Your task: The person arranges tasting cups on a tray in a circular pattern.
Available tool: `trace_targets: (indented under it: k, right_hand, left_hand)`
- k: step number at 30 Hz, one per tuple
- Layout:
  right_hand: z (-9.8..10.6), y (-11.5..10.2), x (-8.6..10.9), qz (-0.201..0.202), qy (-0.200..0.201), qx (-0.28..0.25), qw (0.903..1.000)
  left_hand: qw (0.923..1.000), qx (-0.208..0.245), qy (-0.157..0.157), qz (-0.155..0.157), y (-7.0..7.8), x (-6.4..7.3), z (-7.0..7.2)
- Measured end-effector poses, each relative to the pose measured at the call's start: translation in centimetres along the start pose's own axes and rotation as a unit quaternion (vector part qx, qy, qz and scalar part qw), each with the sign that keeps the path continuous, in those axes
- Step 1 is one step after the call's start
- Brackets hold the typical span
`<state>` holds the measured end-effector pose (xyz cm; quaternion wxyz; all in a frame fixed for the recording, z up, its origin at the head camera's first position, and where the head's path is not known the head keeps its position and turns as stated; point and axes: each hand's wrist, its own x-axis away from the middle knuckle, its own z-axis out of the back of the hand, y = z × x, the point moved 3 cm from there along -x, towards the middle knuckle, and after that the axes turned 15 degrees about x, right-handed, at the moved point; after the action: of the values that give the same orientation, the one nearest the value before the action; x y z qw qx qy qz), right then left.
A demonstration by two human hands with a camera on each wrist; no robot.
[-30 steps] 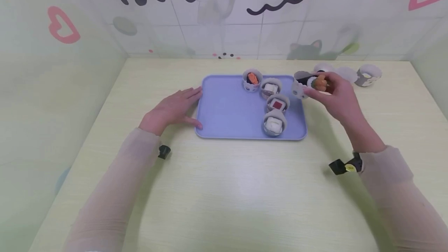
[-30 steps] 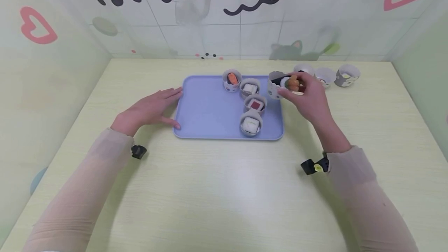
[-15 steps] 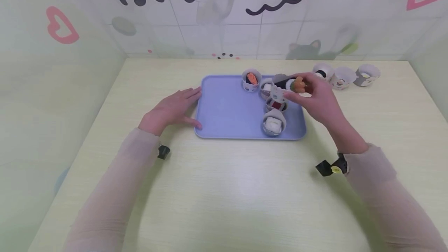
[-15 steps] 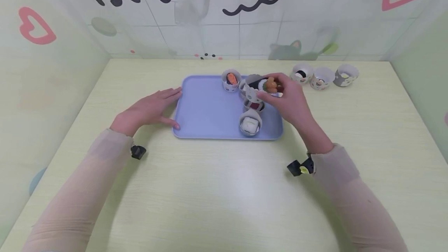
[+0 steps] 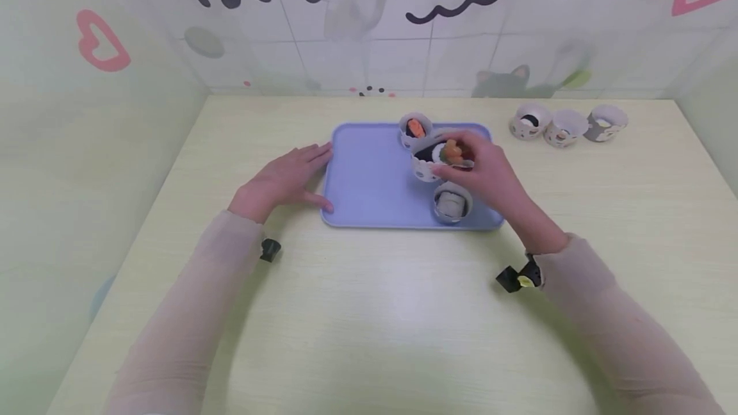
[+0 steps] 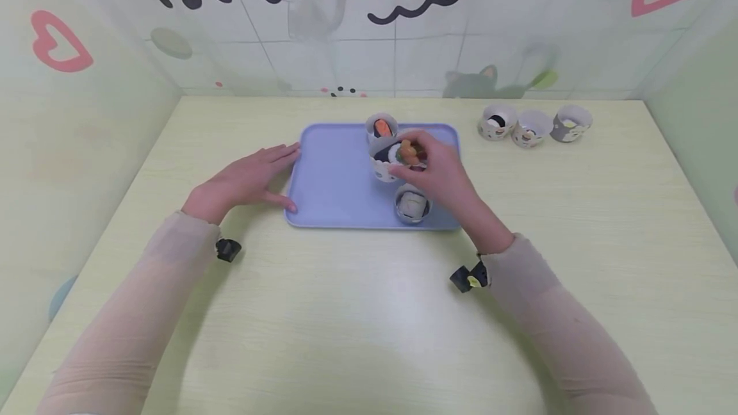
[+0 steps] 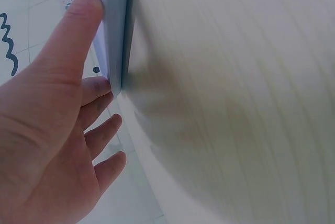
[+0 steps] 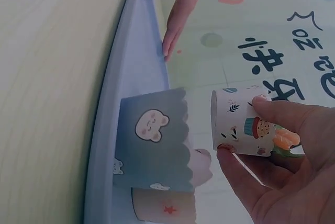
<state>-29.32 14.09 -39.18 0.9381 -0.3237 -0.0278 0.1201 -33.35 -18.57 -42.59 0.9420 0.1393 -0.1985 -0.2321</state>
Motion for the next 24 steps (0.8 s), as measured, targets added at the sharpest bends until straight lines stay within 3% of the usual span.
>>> trace_targets:
  k: [6, 14, 21, 24]
  right_hand:
    - [-1.5, -0.7, -0.3, 0.030, -0.003, 0.019, 0.9994]
    - [-2.3, -1.6, -0.3, 0.081, -0.001, 0.105, 0.9912]
    - [-3.1, -2.1, -0.1, 0.161, -0.027, 0.171, 0.9717]
    - [-3.5, -2.2, 0.1, 0.174, -0.054, 0.193, 0.9641]
  left_hand:
    - [1.0000, 0.002, 0.001, -0.001, 0.1, 0.0, 0.1]
    - [1.0000, 0.002, 0.000, 0.001, 0.1, 0.0, 0.1]
    - [1.0000, 0.002, -0.002, 0.005, 0.0, 0.0, 0.1]
    - [1.0000, 0.002, -0.003, 0.005, 0.0, 0.0, 0.1]
